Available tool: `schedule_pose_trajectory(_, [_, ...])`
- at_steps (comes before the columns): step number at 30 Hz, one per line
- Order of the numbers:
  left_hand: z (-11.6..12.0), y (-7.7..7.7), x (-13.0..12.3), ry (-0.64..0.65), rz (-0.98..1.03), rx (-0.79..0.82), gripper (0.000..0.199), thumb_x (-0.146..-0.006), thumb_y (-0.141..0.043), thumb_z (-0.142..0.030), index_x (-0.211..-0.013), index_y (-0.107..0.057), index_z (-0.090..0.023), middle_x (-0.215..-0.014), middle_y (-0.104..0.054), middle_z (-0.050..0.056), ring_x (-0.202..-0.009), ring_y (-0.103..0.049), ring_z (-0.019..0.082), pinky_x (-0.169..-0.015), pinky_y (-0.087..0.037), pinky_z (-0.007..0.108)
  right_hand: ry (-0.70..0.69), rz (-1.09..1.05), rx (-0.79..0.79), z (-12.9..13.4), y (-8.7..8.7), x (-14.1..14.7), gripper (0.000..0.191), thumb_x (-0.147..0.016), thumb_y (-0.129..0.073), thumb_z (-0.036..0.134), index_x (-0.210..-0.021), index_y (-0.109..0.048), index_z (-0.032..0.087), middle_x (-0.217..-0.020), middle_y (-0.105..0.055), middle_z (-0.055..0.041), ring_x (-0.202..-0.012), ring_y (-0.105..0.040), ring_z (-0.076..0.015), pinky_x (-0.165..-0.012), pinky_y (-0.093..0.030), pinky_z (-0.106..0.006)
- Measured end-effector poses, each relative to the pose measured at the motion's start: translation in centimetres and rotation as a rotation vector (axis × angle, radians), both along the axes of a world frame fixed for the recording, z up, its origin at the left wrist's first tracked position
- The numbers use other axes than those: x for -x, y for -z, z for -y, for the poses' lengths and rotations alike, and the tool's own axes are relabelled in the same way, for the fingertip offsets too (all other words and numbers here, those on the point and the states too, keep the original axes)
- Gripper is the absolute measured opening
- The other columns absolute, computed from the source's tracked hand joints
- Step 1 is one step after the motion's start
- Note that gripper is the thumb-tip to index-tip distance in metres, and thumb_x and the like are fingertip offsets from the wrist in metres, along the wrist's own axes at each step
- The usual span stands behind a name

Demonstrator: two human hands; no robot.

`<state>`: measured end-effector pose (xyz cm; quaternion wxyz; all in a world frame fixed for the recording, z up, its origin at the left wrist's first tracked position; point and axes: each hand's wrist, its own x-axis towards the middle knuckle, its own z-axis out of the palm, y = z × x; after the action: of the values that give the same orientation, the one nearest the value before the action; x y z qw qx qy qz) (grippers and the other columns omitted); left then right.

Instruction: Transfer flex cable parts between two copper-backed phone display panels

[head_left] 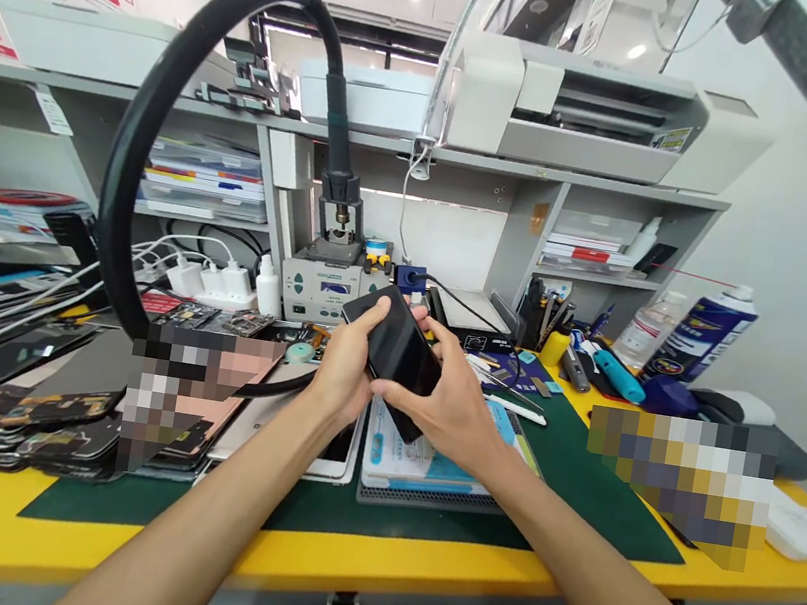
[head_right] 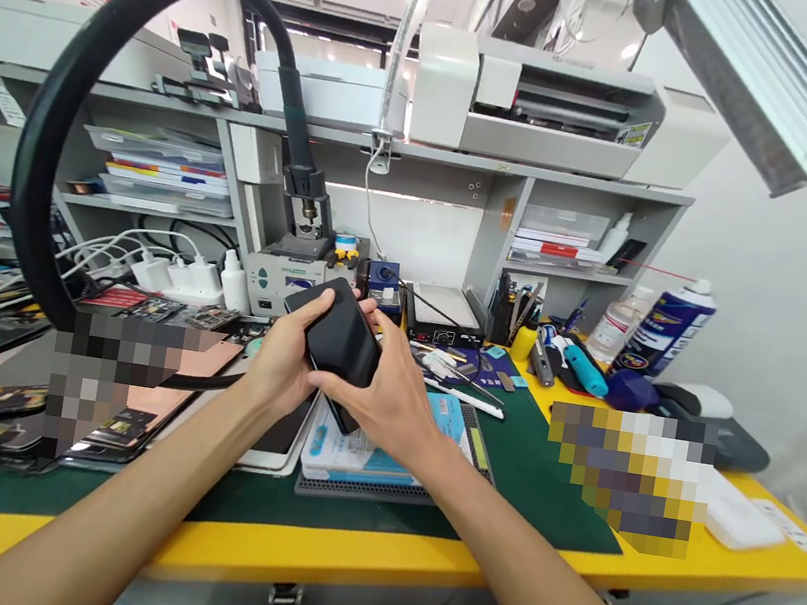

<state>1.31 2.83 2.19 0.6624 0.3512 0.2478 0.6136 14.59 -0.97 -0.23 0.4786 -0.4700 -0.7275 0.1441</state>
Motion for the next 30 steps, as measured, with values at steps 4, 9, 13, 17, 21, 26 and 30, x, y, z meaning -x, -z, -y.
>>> schedule_pose_trajectory(4, [-0.6,0.1,0.2,0.048,0.064,0.012,0.029,-0.088,-0.064,-0.037,-0.105,-0.067,-0.013,-0.104,-0.075,0.012,-0.092,-0.072,0.025,-0.082,-0.061,0.037,-0.064,-0.149,0.248,-0.5,0.1,0.0,0.04,-0.09,-0.059,0.057,-0.102,-0.058,0.018,-0.084,-0.068,-0.0063,-0.065,-0.066,-0.0216,-0.057,-0.054,-0.033])
schedule_pose_trajectory(9, [-1.1,0.3,0.6,0.099,0.085,0.031,0.03,-0.089,-0.063,-0.041,-0.102,-0.067,-0.015,-0.098,-0.075,0.01,-0.086,-0.073,0.023,-0.08,-0.061,0.036,-0.23,-0.289,0.443,-0.7,0.4,0.3,0.052,-0.098,-0.037,0.063,-0.069,-0.047,0.021,-0.048,-0.054,-0.0013,-0.035,-0.055,-0.0208,-0.031,-0.043,-0.032])
schedule_pose_trajectory(13, [-1.0,0.2,0.4,0.086,0.06,0.054,0.034,-0.088,-0.062,-0.046,-0.097,-0.068,-0.014,-0.086,-0.074,0.009,-0.077,-0.072,0.021,-0.072,-0.061,0.032,-0.377,-0.536,0.655,-0.5,-0.3,0.3,0.045,-0.095,-0.05,0.057,-0.077,-0.059,0.017,-0.062,-0.064,-0.0055,-0.051,-0.064,-0.0232,-0.043,-0.057,-0.039])
schedule_pose_trajectory(17, [-1.0,0.2,0.4,0.005,-0.017,0.141,0.046,-0.088,-0.058,-0.058,-0.093,-0.068,-0.013,-0.075,-0.072,0.008,-0.062,-0.068,0.018,-0.058,-0.058,0.028,-0.672,-0.597,0.841,0.2,-1.1,0.3,0.034,-0.071,-0.084,0.035,-0.088,-0.063,0.013,-0.081,-0.068,-0.0066,-0.073,-0.071,-0.0229,-0.065,-0.063,-0.039])
schedule_pose_trajectory(21, [-1.6,0.7,0.3,-0.2,-0.049,0.181,0.043,-0.085,-0.06,-0.061,-0.089,-0.065,-0.019,-0.07,-0.07,0.001,-0.059,-0.065,0.016,-0.052,-0.055,0.025,-0.638,-0.544,0.767,0.0,-0.5,0.4,0.031,-0.075,-0.078,0.039,-0.08,-0.061,0.013,-0.073,-0.067,-0.0069,-0.069,-0.07,-0.0205,-0.061,-0.062,-0.033])
schedule_pose_trajectory(26, [-2.1,1.5,-0.1,-0.377,-0.058,0.123,0.041,-0.089,-0.05,-0.066,-0.091,-0.063,-0.027,-0.079,-0.072,-0.005,-0.085,-0.07,0.017,-0.061,-0.057,0.025,-0.42,-0.261,0.561,-0.4,0.0,0.3,0.023,-0.091,-0.059,0.034,-0.077,-0.061,0.016,-0.067,-0.067,-0.0032,-0.058,-0.066,-0.0165,-0.055,-0.054,-0.025])
schedule_pose_trajectory(30, [-2.7,2.1,0.2,-0.572,-0.128,0.143,0.043,-0.084,-0.057,-0.067,-0.093,-0.061,-0.025,-0.085,-0.072,-0.005,-0.097,-0.068,0.018,-0.064,-0.057,0.024,-0.262,-0.028,0.4,0.1,-0.6,0.2,0.033,-0.092,-0.056,0.034,-0.066,-0.06,0.015,-0.062,-0.065,-0.003,-0.058,-0.062,-0.0149,-0.051,-0.044,-0.021])
